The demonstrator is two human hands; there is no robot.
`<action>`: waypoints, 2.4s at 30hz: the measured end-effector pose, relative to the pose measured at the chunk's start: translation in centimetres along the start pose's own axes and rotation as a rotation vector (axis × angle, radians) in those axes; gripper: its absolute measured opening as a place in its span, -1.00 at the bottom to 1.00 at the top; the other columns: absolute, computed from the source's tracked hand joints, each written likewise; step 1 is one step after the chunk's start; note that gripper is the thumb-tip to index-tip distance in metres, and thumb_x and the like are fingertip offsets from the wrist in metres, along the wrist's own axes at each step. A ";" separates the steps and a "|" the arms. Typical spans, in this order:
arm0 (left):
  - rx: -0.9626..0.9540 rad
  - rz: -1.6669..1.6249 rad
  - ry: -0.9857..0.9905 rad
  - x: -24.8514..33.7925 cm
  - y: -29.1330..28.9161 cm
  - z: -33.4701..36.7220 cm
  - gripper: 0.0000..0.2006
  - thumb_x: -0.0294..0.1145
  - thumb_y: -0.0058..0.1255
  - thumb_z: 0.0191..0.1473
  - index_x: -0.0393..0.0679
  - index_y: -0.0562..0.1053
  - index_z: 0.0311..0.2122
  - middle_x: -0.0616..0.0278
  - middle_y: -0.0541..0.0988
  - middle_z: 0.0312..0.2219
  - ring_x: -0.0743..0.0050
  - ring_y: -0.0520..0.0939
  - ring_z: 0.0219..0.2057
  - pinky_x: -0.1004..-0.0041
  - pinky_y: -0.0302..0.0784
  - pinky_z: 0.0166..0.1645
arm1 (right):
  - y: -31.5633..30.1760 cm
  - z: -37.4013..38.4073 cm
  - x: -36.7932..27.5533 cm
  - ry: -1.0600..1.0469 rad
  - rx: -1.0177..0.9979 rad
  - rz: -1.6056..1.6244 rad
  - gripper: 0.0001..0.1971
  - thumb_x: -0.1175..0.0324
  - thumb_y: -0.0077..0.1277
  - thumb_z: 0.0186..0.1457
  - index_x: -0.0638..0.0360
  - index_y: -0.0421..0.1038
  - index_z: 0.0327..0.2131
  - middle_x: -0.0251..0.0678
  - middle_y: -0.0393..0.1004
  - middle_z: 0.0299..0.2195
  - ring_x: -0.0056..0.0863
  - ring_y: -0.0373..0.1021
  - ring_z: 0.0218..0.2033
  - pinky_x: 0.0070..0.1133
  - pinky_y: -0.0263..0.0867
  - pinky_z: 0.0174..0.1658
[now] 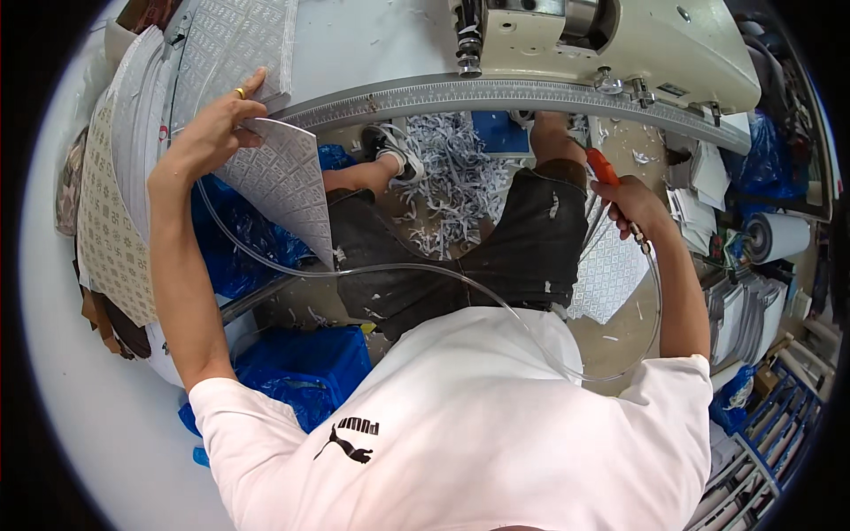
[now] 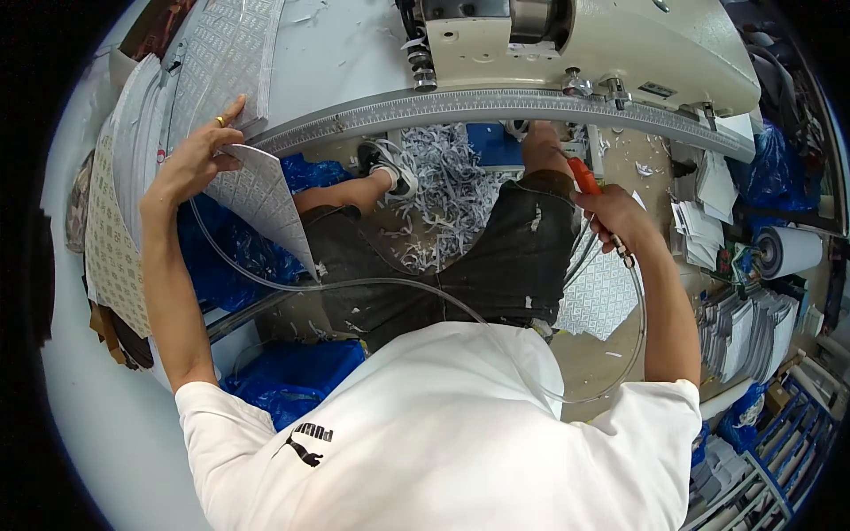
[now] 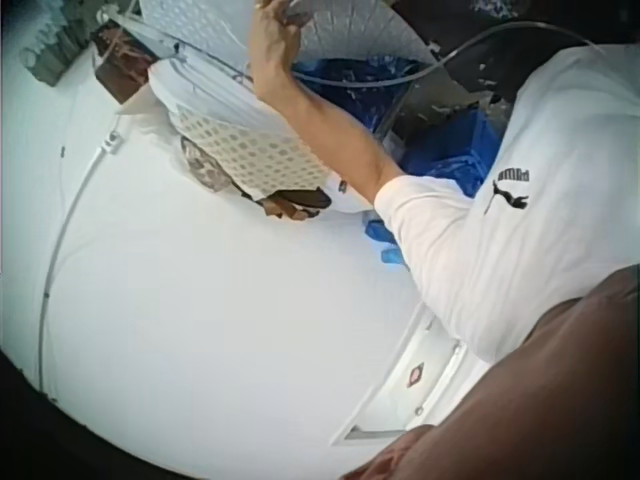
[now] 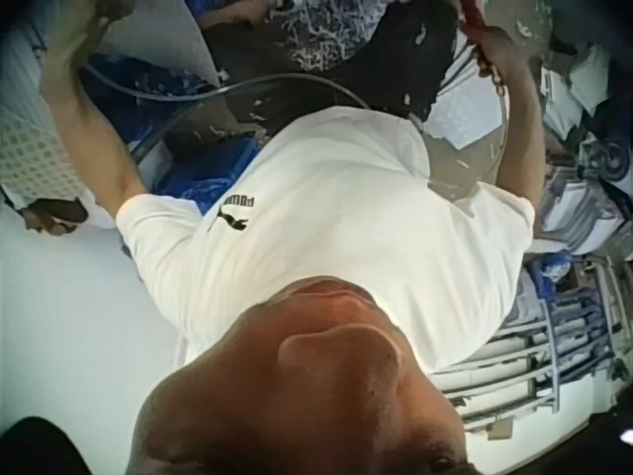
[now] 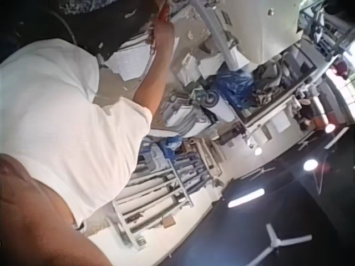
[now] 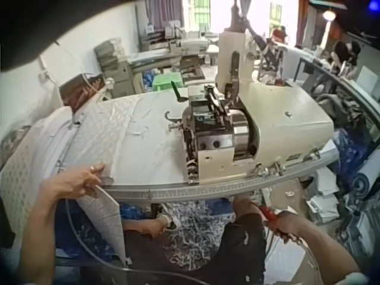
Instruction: Aligning patterned textile material with a processing machine and trimming edges with scissors.
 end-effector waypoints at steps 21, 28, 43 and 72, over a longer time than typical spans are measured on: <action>-0.019 -0.053 -0.013 0.0 0.4 0.1 -0.61 -0.69 0.21 -0.07 -0.38 0.52 -0.05 0.34 0.11 0.41 0.16 0.36 0.29 0.34 0.42 0.22 | 1.1 24.0 0.2 -0.106 -0.201 0.957 -0.67 0.08 0.06 0.23 0.08 0.37 -0.49 -0.34 0.37 -0.71 -0.45 0.30 -0.74 -0.48 0.28 -0.67; -0.079 -0.133 -0.087 -1.1 0.5 0.2 -0.72 -0.79 0.15 -0.12 -0.35 0.49 -0.22 0.33 0.06 0.43 0.15 0.24 0.37 0.34 0.34 0.27 | -0.5 28.1 3.1 -0.071 -0.334 0.786 -0.65 0.03 -0.01 0.28 0.06 0.36 -0.46 -0.41 0.39 -0.69 -0.56 0.36 -0.67 -0.55 0.45 -0.56; -0.150 0.035 -0.215 1.0 0.1 0.8 -0.77 -0.75 0.15 -0.10 -0.29 0.46 -0.28 0.31 0.00 0.45 0.12 0.21 0.39 0.28 0.28 0.31 | -0.9 25.7 1.4 -0.073 -0.369 0.487 -0.58 -0.02 0.03 0.27 0.07 0.38 -0.54 -0.46 0.37 -0.69 -0.66 0.28 -0.71 -0.61 0.30 -0.64; 0.048 0.100 -0.083 -1.1 1.1 0.0 -0.72 -0.63 0.19 -0.01 -0.25 0.57 -0.12 0.55 0.05 0.42 0.22 0.32 0.33 0.34 0.43 0.28 | 31.1 14.1 -12.5 -0.092 -0.654 0.117 -0.60 0.05 0.13 0.17 0.27 0.42 -0.37 -0.25 0.41 -0.58 -0.41 0.39 -0.64 -0.32 0.45 -0.60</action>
Point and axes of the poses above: each hand's wrist, its own z-axis towards the middle knuckle, its own y-axis out of the palm, x = y × z, the point moved 10 cm from there along z, towards the middle knuckle
